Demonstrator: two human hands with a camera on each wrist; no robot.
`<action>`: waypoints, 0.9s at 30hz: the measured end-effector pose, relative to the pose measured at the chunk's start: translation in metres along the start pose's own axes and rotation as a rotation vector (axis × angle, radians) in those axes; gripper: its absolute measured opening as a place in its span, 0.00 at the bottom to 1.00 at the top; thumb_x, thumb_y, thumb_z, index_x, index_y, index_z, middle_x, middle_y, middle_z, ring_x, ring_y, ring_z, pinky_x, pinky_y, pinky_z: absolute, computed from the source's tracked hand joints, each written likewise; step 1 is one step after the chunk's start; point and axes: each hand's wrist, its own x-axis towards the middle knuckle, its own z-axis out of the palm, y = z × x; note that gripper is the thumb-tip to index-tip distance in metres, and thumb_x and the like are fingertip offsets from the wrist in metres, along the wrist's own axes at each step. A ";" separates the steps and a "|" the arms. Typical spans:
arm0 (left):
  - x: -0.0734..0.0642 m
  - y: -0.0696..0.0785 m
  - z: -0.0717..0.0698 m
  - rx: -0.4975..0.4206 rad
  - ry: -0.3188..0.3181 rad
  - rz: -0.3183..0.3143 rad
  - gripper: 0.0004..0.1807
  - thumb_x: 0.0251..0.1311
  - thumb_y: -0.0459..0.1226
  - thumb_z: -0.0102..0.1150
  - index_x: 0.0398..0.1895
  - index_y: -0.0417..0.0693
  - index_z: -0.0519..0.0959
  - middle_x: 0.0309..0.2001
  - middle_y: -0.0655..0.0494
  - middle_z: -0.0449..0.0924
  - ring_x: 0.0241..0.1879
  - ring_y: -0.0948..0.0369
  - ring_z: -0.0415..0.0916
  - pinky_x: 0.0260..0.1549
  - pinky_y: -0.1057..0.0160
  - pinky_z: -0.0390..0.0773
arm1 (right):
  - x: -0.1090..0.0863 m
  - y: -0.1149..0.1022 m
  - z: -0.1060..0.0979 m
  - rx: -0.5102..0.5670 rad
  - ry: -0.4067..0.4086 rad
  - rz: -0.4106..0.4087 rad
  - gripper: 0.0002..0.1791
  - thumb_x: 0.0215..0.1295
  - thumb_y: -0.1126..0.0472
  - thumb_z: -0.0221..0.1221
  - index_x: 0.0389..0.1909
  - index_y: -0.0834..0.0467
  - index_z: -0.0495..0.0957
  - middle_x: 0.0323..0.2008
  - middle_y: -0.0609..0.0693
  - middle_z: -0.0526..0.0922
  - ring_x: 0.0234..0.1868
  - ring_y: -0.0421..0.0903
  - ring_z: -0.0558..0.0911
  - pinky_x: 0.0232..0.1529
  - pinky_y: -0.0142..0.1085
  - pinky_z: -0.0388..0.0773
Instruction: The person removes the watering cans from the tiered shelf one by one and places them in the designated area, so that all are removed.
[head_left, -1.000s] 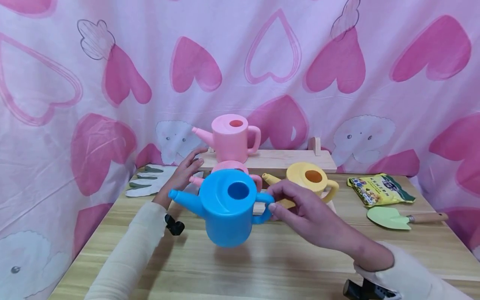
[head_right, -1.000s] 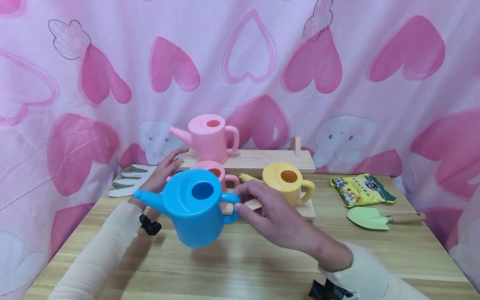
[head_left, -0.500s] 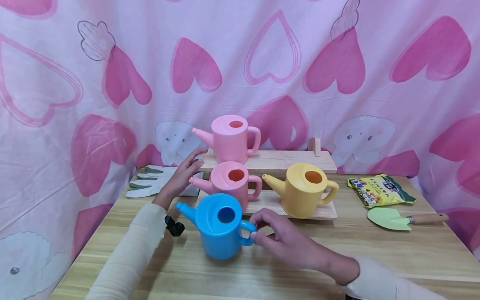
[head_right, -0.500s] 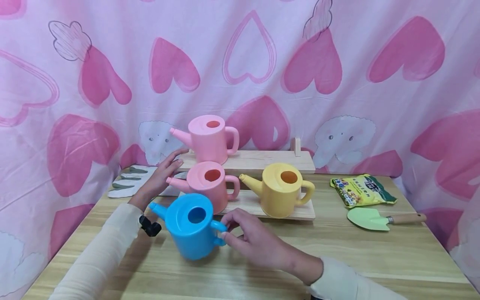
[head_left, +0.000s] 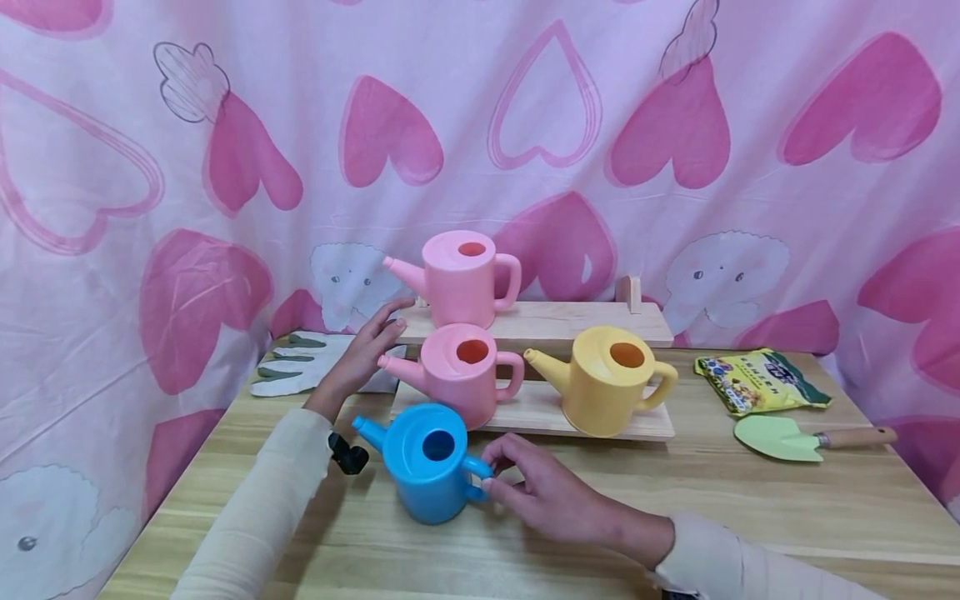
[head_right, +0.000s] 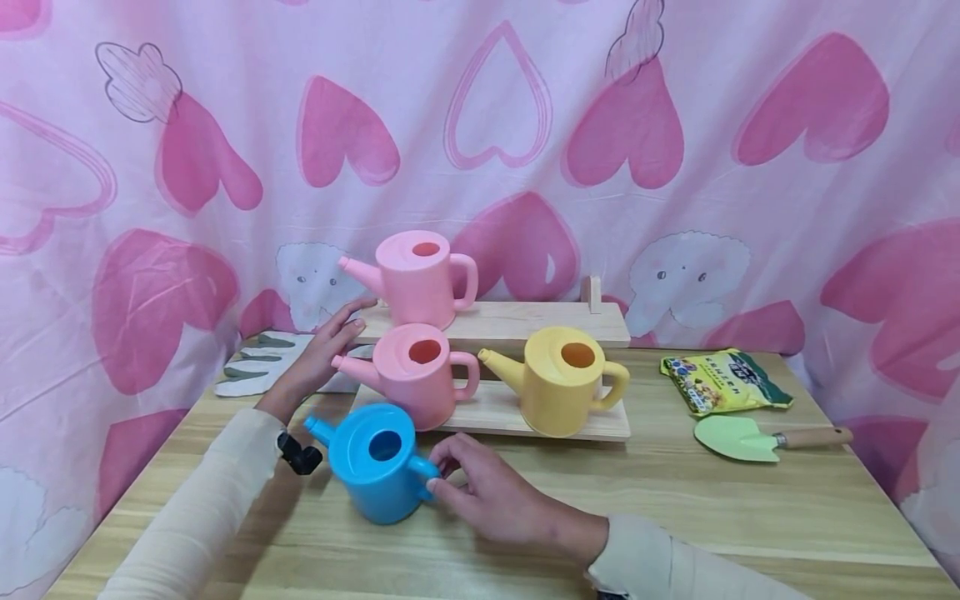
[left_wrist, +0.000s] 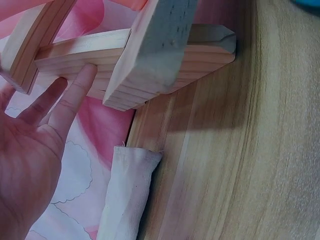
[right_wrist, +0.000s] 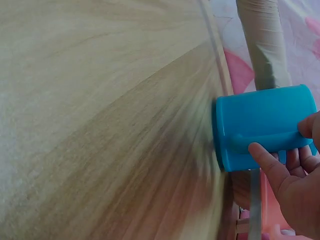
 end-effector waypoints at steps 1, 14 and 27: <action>0.000 0.001 0.000 0.001 -0.002 0.003 0.31 0.80 0.52 0.44 0.81 0.58 0.58 0.81 0.55 0.50 0.77 0.45 0.50 0.68 0.32 0.58 | 0.001 0.001 0.000 -0.002 -0.001 0.002 0.07 0.79 0.54 0.57 0.52 0.48 0.74 0.51 0.46 0.77 0.56 0.45 0.79 0.51 0.36 0.82; -0.001 0.000 0.000 0.010 0.000 0.019 0.30 0.80 0.51 0.43 0.81 0.57 0.58 0.81 0.55 0.51 0.78 0.46 0.48 0.69 0.33 0.58 | 0.009 0.007 0.003 0.006 -0.026 0.020 0.07 0.79 0.51 0.56 0.52 0.44 0.73 0.52 0.45 0.77 0.56 0.45 0.79 0.54 0.37 0.81; -0.001 0.003 0.003 0.005 0.012 0.013 0.30 0.81 0.50 0.43 0.81 0.55 0.57 0.81 0.53 0.50 0.78 0.45 0.48 0.69 0.32 0.56 | 0.012 -0.002 -0.008 -0.023 -0.049 -0.034 0.13 0.77 0.55 0.60 0.58 0.48 0.73 0.52 0.44 0.79 0.55 0.45 0.80 0.54 0.37 0.81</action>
